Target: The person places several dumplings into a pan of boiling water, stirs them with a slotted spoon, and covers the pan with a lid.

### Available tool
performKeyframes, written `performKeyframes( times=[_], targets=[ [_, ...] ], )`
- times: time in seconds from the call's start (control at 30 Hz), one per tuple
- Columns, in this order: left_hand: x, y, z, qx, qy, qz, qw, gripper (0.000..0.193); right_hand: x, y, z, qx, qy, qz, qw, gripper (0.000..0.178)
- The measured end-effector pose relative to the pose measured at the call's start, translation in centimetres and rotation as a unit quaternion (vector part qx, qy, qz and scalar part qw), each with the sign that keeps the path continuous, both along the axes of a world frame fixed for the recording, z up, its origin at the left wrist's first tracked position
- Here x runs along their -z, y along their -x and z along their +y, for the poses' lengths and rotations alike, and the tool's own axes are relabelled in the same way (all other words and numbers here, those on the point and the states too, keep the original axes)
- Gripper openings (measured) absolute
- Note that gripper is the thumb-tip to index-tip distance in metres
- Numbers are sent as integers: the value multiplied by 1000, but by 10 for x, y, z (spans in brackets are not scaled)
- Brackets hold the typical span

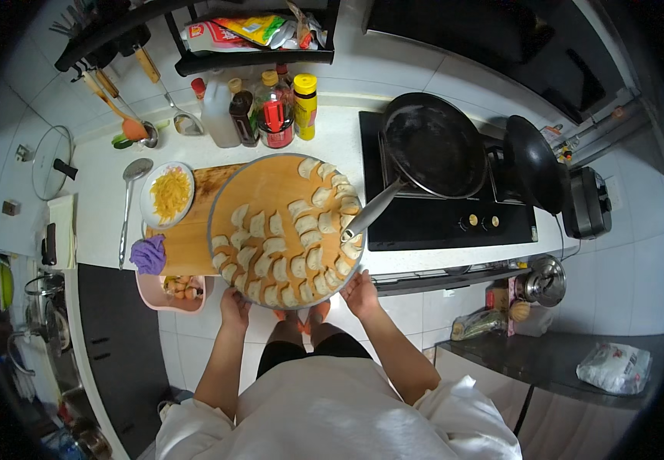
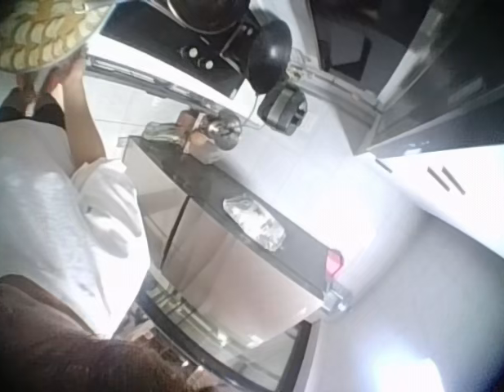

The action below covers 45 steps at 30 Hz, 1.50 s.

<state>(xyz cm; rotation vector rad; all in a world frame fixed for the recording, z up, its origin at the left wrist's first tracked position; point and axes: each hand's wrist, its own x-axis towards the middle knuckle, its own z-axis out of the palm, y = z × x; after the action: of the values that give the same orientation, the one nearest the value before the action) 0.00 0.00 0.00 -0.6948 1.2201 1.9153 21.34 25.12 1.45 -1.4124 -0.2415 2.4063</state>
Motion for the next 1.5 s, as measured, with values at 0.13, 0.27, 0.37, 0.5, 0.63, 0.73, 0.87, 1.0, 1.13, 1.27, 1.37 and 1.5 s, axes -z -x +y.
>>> performKeyframes(
  times=[0.13, 0.27, 0.37, 0.5, 0.63, 0.73, 0.87, 1.0, 1.13, 1.27, 1.37, 1.5],
  targets=[
    [7, 8, -9, 47, 8, 13, 999, 23, -23, 7, -1, -77, -68, -66, 993, 40],
    [-4, 9, -2, 40, 18, 29, 999, 35, -24, 7, -3, -118, -114, -167, 972, 38],
    [-25, 6, 6, -62, 164, 89, 980, 52, -29, 8, -10, -126, -162, -217, 954, 39],
    [-66, 15, 27, -52, 164, 287, 942, 55, -26, 14, -25, -103, -286, -256, 918, 46],
    [-104, 27, 56, 124, 164, 443, 873, 50, -58, 44, -43, -122, -458, -283, 834, 50],
    [-90, 40, 84, 176, 115, 473, 855, 46, -67, 60, -46, -169, -608, -329, 702, 52],
    [-104, 41, 122, 272, 85, 452, 845, 42, -75, 78, -40, -150, -681, -328, 637, 50],
    [-104, 36, 141, 300, 58, 447, 841, 37, -75, 79, -31, -171, -634, -323, 682, 40],
    [-105, 28, 146, 297, 55, 411, 860, 33, -93, 63, -25, -99, -647, -274, 705, 17],
    [-102, 21, 166, 280, 63, 402, 870, 32, -129, 42, -8, -78, -569, -250, 779, 12],
    [-101, 14, 189, 248, 38, 435, 865, 30, -155, 48, 28, -80, -724, -207, 653, 12],
    [-120, -1, 219, 248, 42, 414, 875, 21, -181, 56, 69, -109, -682, -141, 710, 14]
  ],
)
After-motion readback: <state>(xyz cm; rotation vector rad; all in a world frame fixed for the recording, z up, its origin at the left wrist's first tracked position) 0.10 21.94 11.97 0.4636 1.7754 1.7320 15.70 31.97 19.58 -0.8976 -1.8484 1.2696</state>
